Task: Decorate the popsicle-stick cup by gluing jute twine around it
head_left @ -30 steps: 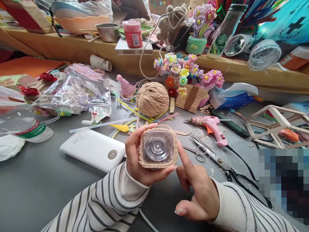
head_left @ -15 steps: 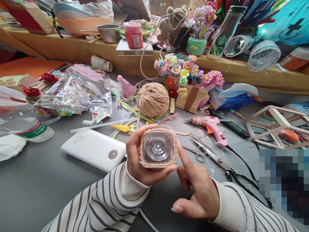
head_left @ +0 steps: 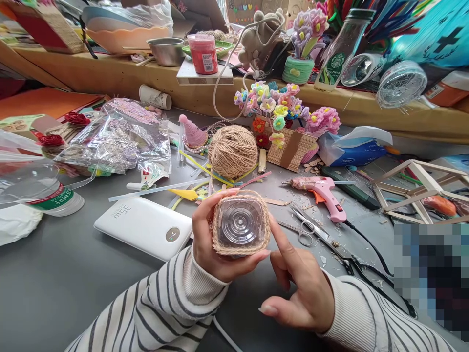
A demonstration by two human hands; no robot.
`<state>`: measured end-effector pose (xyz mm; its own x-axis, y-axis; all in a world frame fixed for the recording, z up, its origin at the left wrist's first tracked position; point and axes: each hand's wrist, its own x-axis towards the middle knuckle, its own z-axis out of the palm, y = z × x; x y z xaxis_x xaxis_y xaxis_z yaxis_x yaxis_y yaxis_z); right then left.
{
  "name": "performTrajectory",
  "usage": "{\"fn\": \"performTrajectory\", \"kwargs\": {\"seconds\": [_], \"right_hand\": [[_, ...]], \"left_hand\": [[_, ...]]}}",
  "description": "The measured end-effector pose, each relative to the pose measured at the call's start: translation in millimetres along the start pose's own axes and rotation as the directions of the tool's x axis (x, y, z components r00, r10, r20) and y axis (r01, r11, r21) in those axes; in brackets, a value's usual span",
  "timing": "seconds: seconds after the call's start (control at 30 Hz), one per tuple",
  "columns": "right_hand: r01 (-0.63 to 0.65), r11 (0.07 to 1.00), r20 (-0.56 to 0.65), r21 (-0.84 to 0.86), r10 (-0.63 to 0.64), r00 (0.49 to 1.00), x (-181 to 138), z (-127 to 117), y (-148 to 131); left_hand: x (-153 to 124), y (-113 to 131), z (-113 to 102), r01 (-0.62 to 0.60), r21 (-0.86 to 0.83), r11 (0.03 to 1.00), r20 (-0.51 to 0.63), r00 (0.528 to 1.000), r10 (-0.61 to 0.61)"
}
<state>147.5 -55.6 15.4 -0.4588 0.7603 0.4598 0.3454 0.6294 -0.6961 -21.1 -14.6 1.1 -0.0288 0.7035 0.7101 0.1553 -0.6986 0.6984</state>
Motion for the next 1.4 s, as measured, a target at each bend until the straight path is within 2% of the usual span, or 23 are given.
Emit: {"fn": "performTrajectory", "kwargs": {"seconds": [0.23, 0.37, 0.47, 0.83, 1.3, 1.4], "right_hand": [[-0.074, 0.952, 0.053, 0.298, 0.061, 0.997, -2.0, -1.6, -0.2], [-0.150, 0.914, 0.090, 0.376, 0.125, 0.988, -2.2, -3.3, 0.4], [-0.160, 0.899, 0.083, 0.408, 0.138, 0.987, -2.0, -3.8, 0.7], [-0.191, 0.885, 0.090, 0.425, 0.169, 0.982, -3.2, -2.2, -1.6], [-0.111, 0.927, 0.014, 0.357, 0.114, 0.993, -2.1, -1.2, 0.8], [-0.127, 0.926, 0.017, 0.355, 0.130, 0.991, -1.7, -1.6, -0.1]], "left_hand": [[1.7, -1.8, -0.2, -0.021, -0.035, 0.999, 0.016, 1.000, 0.021], [2.6, -1.0, 0.2, -0.047, -0.042, 0.998, 0.029, 0.998, 0.048], [3.0, -0.4, 0.4, -0.054, -0.052, 0.997, 0.039, 0.998, 0.056], [3.6, 0.1, -0.1, -0.072, -0.096, 0.993, 0.048, 0.996, 0.077], [4.5, 0.3, -1.1, -0.068, -0.086, 0.994, 0.065, 0.995, 0.074], [3.9, 0.5, -1.4, -0.052, -0.077, 0.996, 0.070, 0.996, 0.058]]}}
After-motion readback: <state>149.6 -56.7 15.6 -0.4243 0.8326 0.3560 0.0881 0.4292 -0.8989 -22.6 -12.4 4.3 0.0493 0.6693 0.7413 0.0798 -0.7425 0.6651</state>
